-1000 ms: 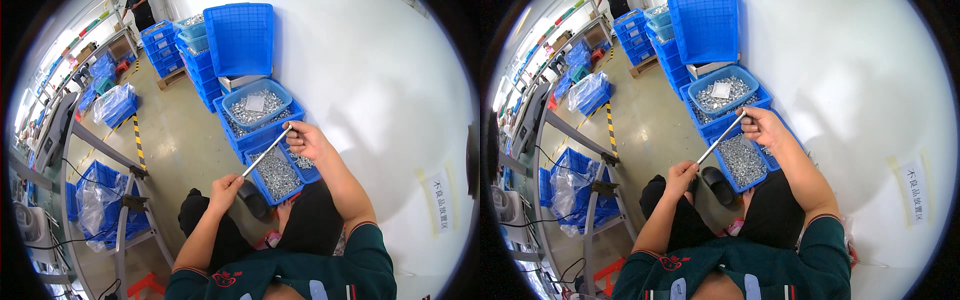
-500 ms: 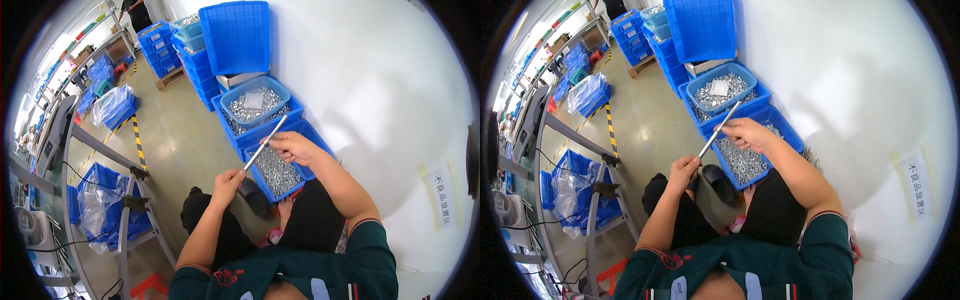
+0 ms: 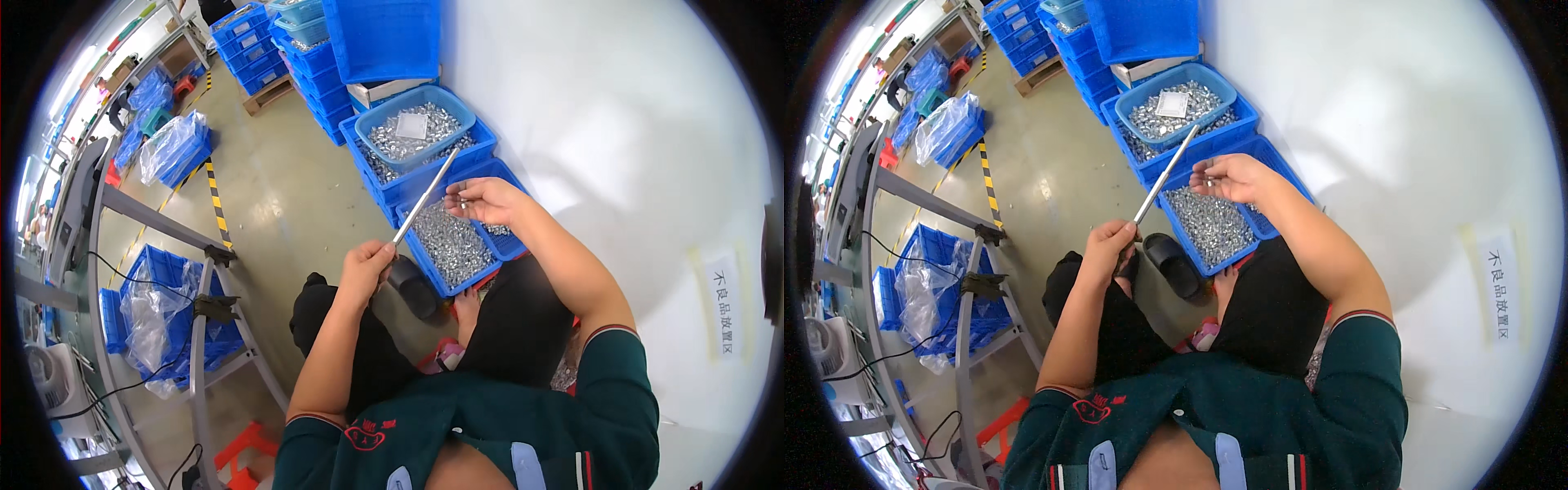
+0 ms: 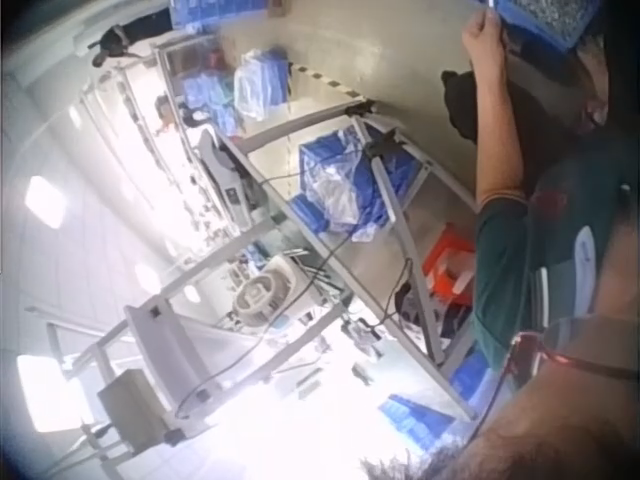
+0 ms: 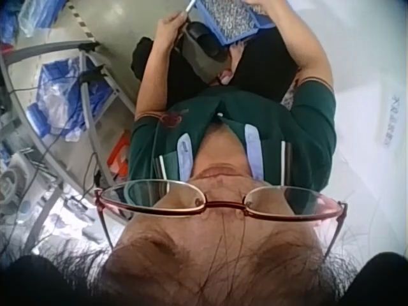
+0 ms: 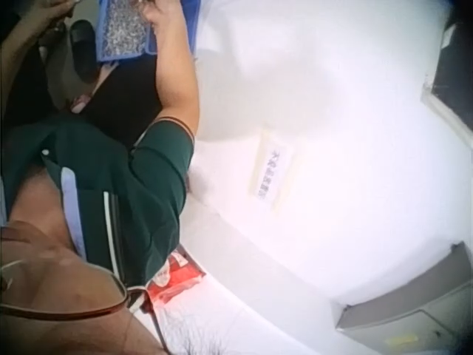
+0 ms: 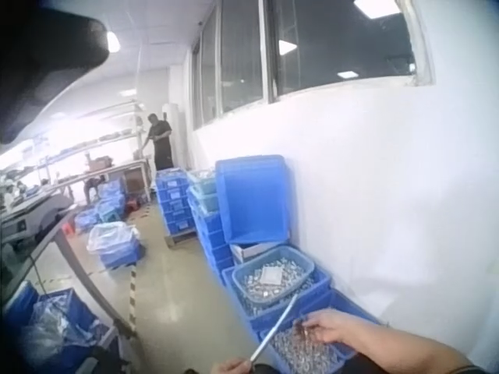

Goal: Assembling small metal components onto a metal rod.

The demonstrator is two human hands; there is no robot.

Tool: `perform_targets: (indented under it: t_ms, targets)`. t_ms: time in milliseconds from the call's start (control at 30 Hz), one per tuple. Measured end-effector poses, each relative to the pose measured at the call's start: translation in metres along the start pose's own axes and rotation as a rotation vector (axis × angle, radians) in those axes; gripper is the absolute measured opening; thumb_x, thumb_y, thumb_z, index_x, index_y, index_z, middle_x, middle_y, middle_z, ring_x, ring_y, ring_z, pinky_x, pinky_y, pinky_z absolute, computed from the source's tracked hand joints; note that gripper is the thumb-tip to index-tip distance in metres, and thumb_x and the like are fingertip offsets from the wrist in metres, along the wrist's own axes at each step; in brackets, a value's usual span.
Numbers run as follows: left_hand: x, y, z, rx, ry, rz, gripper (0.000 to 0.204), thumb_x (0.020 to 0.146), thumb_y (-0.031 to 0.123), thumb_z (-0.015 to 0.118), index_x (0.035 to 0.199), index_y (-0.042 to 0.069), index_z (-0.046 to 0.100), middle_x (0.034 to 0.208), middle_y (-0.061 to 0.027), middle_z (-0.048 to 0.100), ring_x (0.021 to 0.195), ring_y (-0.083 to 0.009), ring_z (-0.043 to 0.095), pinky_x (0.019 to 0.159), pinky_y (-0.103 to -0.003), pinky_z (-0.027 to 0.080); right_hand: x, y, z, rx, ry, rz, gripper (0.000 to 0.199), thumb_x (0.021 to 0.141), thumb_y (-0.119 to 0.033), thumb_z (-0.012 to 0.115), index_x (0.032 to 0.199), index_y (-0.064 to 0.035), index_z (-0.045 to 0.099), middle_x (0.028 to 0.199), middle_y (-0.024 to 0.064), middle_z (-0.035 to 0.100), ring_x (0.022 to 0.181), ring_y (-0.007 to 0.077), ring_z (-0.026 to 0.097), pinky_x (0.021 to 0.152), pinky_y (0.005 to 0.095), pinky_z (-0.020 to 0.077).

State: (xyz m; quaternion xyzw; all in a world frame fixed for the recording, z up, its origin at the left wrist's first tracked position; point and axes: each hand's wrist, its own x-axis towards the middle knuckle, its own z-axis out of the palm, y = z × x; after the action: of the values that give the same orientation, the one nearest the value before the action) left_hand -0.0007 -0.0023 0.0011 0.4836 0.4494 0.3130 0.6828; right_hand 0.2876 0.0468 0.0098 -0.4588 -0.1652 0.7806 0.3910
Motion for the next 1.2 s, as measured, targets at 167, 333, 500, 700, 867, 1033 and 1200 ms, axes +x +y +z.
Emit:
perform_targets:
  t_ms: [167,333,500,700,867,1033,1200]
  targets:
    - [-0.004,-0.002,-0.001,0.036,0.002,0.027,0.023,0.088,0.024,0.055,0.077,0.004,0.059,0.054,0.0024,0.046,0.043,-0.0048,0.039,0.039,-0.019,0.026,-0.021,-0.012,0.007,-0.068,-0.053,-0.115,0.021,0.091,-0.012,0.048,0.11,-0.0019,0.049,0.097,0.0115,0.056,0.053,0.0032,0.038,0.042,0.0156,0.0334]
    - [-0.01,0.001,0.002,0.12,0.006,0.039,0.022,0.087,0.022,0.057,0.077,0.002,0.061,0.055,0.0035,0.045,0.05,-0.004,0.04,0.045,-0.021,0.029,-0.034,-0.018,0.013,-0.005,0.02,-0.296,0.024,0.093,-0.027,0.048,0.095,-0.0045,0.053,0.087,0.0098,0.059,0.043,0.0027,0.031,0.033,0.0158,0.0226]
    - [-0.006,-0.004,0.002,0.164,-0.001,0.054,0.023,0.086,0.023,0.058,0.079,0.001,0.063,0.057,0.0034,0.047,0.051,-0.0042,0.041,0.047,-0.021,0.031,-0.041,-0.018,0.019,-0.162,0.037,-0.45,0.027,0.092,-0.032,0.05,0.087,-0.0047,0.051,0.083,0.0125,0.06,0.04,0.0041,0.033,0.032,0.0177,0.0227]
    - [-0.006,-0.006,0.002,0.148,-0.006,0.064,0.023,0.086,0.023,0.058,0.079,0.001,0.063,0.057,0.0035,0.047,0.052,-0.0046,0.041,0.047,-0.022,0.032,-0.039,-0.016,0.026,-0.204,0.113,-0.527,0.029,0.089,-0.033,0.055,0.081,-0.0052,0.052,0.074,0.0068,0.057,0.041,0.004,0.033,0.033,0.0184,0.0215]
    - [-0.006,-0.008,0.0,0.194,0.028,0.098,0.024,0.086,0.024,0.058,0.081,0.0,0.063,0.058,0.0036,0.048,0.053,-0.0049,0.043,0.048,-0.022,0.033,-0.039,-0.015,0.036,-0.293,0.18,-0.539,0.026,0.087,-0.031,0.06,0.08,-0.0056,0.054,0.063,-0.0012,0.046,0.043,0.003,0.033,0.036,0.0181,0.0205]
    - [-0.007,-0.01,-0.005,0.285,0.072,0.14,0.023,0.085,0.022,0.059,0.083,0.0,0.064,0.059,0.0033,0.049,0.055,-0.0046,0.043,0.049,-0.022,0.034,-0.044,-0.02,0.035,-0.429,0.157,-0.571,0.018,0.085,-0.02,0.061,0.082,-0.0037,0.054,0.058,-0.003,0.041,0.045,0.0028,0.035,0.038,0.0182,0.0222]
    - [-0.007,-0.009,-0.006,0.214,0.056,0.142,0.022,0.085,0.022,0.059,0.083,0.0,0.064,0.059,0.0024,0.049,0.056,-0.0046,0.043,0.05,-0.023,0.035,-0.053,-0.019,0.044,-0.334,0.122,-0.552,0.016,0.085,-0.017,0.06,0.085,-0.0024,0.055,0.059,-0.0028,0.041,0.046,0.0038,0.036,0.039,0.018,0.025]
